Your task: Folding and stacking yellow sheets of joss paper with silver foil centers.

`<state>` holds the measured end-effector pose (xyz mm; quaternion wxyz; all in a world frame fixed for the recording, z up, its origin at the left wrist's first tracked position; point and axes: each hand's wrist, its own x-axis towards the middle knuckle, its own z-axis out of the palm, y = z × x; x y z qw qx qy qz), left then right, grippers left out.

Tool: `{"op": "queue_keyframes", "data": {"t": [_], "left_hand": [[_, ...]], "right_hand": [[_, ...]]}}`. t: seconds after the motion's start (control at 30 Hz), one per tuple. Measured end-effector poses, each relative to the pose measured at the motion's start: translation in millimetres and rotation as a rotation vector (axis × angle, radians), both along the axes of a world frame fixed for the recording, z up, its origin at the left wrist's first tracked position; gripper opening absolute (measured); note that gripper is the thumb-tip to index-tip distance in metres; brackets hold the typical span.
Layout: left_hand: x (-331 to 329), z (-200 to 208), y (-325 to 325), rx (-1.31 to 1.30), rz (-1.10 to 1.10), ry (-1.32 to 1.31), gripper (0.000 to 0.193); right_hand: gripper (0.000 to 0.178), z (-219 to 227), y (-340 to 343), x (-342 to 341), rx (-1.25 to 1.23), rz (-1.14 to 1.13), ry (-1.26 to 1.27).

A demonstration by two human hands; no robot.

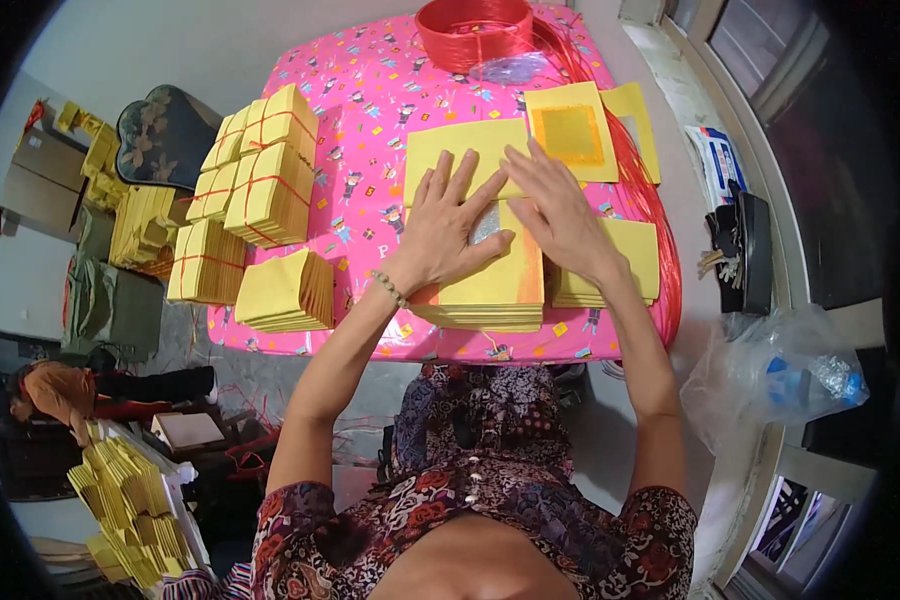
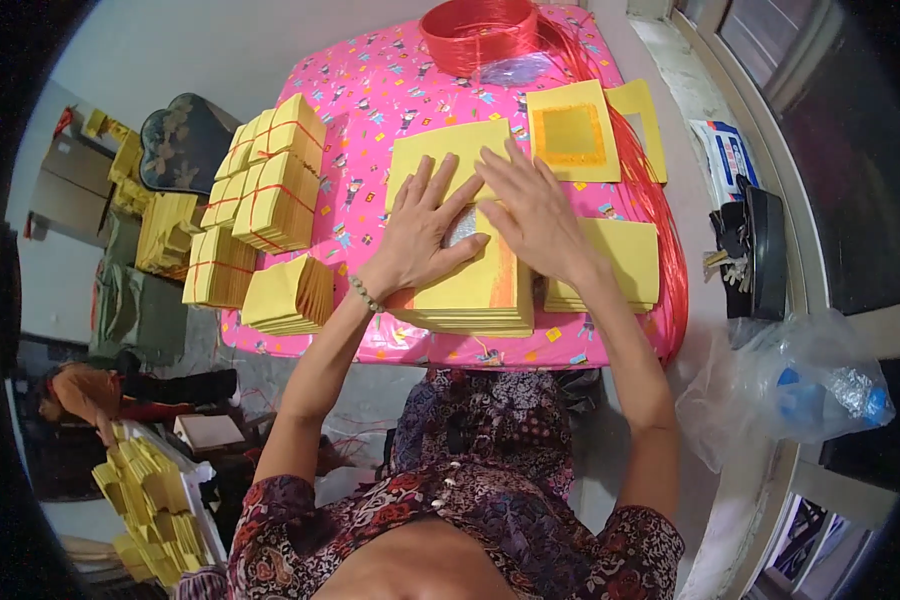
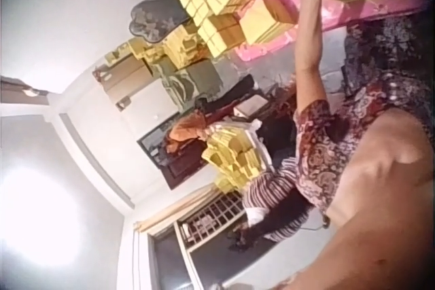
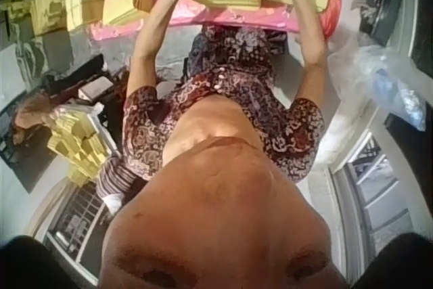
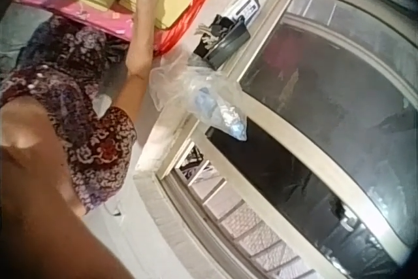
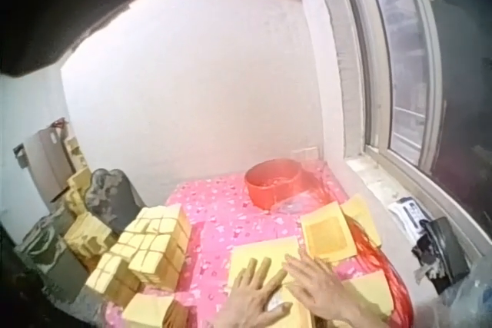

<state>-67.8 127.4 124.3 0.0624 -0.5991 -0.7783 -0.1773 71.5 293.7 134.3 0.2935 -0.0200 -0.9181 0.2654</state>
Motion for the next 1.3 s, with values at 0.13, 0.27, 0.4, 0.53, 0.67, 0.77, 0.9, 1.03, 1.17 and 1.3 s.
{"op": "queue_keyframes", "data": {"t": [0.13,0.27,0.4,0.53,0.67,0.77,0.9,1.03,1.17,1.3], "left_hand": [[2.4,-1.3,1.1,0.037,-0.011,-0.017,0.075],[0.8,1.2,-0.4,0.013,-0.031,-0.020,0.077],[-19.5,0.5,-8.3,-0.014,-0.109,-0.044,0.079],[-32.7,-0.7,-18.1,-0.036,-0.098,-0.051,0.075],[-29.9,-0.1,-19.1,-0.032,-0.076,-0.034,0.073],[-30.0,-2.7,-18.6,-0.049,-0.060,-0.022,0.073],[-27.6,-5.4,-18.8,-0.027,-0.061,-0.037,0.075],[-40.3,-9.6,-18.8,-0.012,-0.096,-0.181,0.070],[-51.1,-6.3,-19.9,0.322,-0.147,-0.699,0.053],[-58.2,-3.6,-21.0,0.591,0.021,-0.783,0.040]], "right_hand": [[0.063,0.6,-7.8,15.3,0.175,0.042,-0.267],[0.064,1.2,-10.0,18.7,0.178,0.022,-0.331],[0.064,-0.9,-8.1,20.5,0.136,0.034,-0.336],[0.065,-2.2,-6.1,19.6,0.126,0.049,-0.334],[0.063,6.1,-8.1,18.7,0.118,0.054,-0.375],[0.058,15.5,-12.3,16.7,0.240,0.031,-0.429],[0.051,9.4,-14.8,20.3,0.299,0.002,-0.387],[0.049,7.2,-11.0,16.2,0.294,-0.005,-0.418],[0.046,8.6,0.6,6.0,0.276,0.021,-0.290],[0.038,22.6,2.6,-11.2,0.338,-0.042,-0.184]]}}
